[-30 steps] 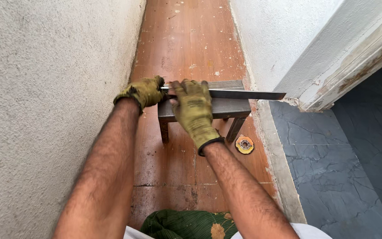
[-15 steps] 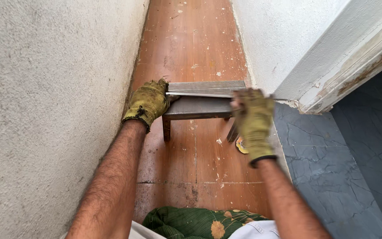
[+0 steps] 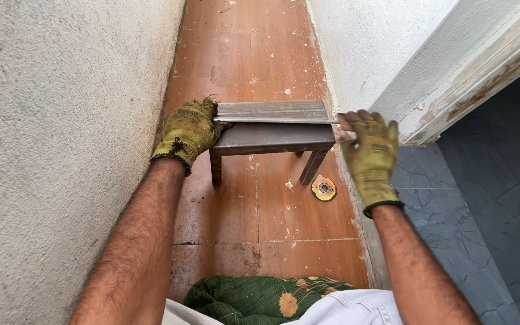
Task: The person files a long metal bar using a metal file on a small stool. They repeatedly rub the file along the bar's edges and surfaces, occasionally repositioning the bar to work on different sections.
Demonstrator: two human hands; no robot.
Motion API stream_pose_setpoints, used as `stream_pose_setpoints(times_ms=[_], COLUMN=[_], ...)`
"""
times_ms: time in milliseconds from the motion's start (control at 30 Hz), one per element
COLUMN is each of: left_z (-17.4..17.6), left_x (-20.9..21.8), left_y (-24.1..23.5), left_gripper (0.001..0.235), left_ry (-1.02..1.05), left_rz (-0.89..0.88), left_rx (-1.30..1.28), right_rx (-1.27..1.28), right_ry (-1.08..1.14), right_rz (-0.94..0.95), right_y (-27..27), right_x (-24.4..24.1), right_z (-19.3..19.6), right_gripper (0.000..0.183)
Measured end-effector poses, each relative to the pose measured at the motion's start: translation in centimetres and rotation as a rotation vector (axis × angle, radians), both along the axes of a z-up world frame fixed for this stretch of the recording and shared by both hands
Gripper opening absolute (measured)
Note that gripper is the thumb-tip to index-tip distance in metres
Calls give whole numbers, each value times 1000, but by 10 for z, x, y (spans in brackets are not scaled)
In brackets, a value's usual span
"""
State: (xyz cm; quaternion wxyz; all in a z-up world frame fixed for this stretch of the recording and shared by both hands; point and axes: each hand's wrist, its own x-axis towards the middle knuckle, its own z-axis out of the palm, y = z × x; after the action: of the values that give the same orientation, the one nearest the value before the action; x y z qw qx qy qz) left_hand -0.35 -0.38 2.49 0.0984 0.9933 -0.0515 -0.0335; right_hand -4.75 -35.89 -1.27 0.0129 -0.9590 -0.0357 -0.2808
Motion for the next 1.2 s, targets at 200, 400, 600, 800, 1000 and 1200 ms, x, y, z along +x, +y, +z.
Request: stream_pose_setpoints(times_ms=[200,400,600,800,1000,1200], left_z=[-2,-2,1,17,16,0], left_x=[0,0,-7,-7,1,11], left_y=[-1,3,5,5,4,9], left_gripper=[59,55,62,64,60,63], left_ry=[25,6,25,92,181,170], left_rz=[34,9,23,-18,3,-20], left_rx=[-1,-26,-66,-60,-60,-106], right_rx=[161,-48,-35,-71,-88,-88], right_ry=[-64,150,93,263,454,363], right_rz=[181,201,63,-93,65,226], right_y=[106,178,54,96,188,175], right_x=[5,11,-10,-8,-8,5], right_z=[-13,-13,8,11,17,3], right_gripper=[59,81,67,70,86,82])
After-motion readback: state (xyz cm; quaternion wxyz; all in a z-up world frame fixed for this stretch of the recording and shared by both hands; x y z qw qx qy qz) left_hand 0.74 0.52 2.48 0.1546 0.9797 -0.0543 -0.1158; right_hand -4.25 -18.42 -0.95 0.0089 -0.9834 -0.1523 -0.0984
